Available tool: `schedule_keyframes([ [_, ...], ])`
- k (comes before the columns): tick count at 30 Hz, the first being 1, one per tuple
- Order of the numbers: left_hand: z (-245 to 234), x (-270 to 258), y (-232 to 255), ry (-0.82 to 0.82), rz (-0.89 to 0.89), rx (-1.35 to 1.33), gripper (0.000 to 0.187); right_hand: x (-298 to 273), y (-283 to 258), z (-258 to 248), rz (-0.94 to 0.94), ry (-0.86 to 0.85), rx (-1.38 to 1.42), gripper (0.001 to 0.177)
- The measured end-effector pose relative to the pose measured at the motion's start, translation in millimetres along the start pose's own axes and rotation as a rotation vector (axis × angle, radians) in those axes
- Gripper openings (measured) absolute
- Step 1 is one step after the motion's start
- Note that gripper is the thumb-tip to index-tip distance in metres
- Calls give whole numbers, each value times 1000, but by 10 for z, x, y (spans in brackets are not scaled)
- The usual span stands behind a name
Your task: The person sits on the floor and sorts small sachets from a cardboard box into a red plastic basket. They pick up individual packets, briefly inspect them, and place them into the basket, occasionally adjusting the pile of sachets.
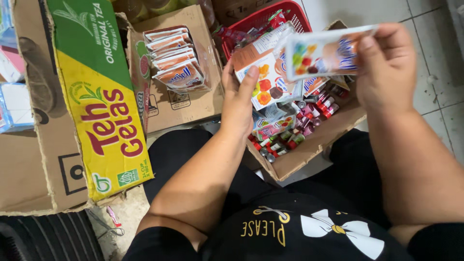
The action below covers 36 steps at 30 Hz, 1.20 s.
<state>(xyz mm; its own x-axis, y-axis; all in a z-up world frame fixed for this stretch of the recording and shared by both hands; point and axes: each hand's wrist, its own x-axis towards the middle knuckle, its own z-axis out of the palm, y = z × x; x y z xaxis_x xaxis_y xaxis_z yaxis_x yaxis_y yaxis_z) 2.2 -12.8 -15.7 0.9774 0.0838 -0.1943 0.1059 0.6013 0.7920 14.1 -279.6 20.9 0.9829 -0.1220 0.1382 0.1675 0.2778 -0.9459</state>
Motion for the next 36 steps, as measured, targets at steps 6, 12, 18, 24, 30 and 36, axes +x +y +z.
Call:
schedule_keyframes([
  [6,38,-56,-24,-107,-42,52,87,-196,-21,416,46,-80,-191,15],
  [12,49,-57,-8,-89,-73,-46,86,-209,1,366,-61,-92,-402,13],
  [18,10,-18,124,26,6,-99,81,141,522,-162,625,-421,-1408,41],
  [24,24,1,203,47,-38,-159,74,-24,1536,-621,707,-572,-1450,49],
  [30,13,-7,219,25,-23,-158,78,59,1356,-605,571,-281,-1333,34],
  [36,-11,16,193,69,21,-77,86,104,278,-211,-70,-36,-1305,20],
])
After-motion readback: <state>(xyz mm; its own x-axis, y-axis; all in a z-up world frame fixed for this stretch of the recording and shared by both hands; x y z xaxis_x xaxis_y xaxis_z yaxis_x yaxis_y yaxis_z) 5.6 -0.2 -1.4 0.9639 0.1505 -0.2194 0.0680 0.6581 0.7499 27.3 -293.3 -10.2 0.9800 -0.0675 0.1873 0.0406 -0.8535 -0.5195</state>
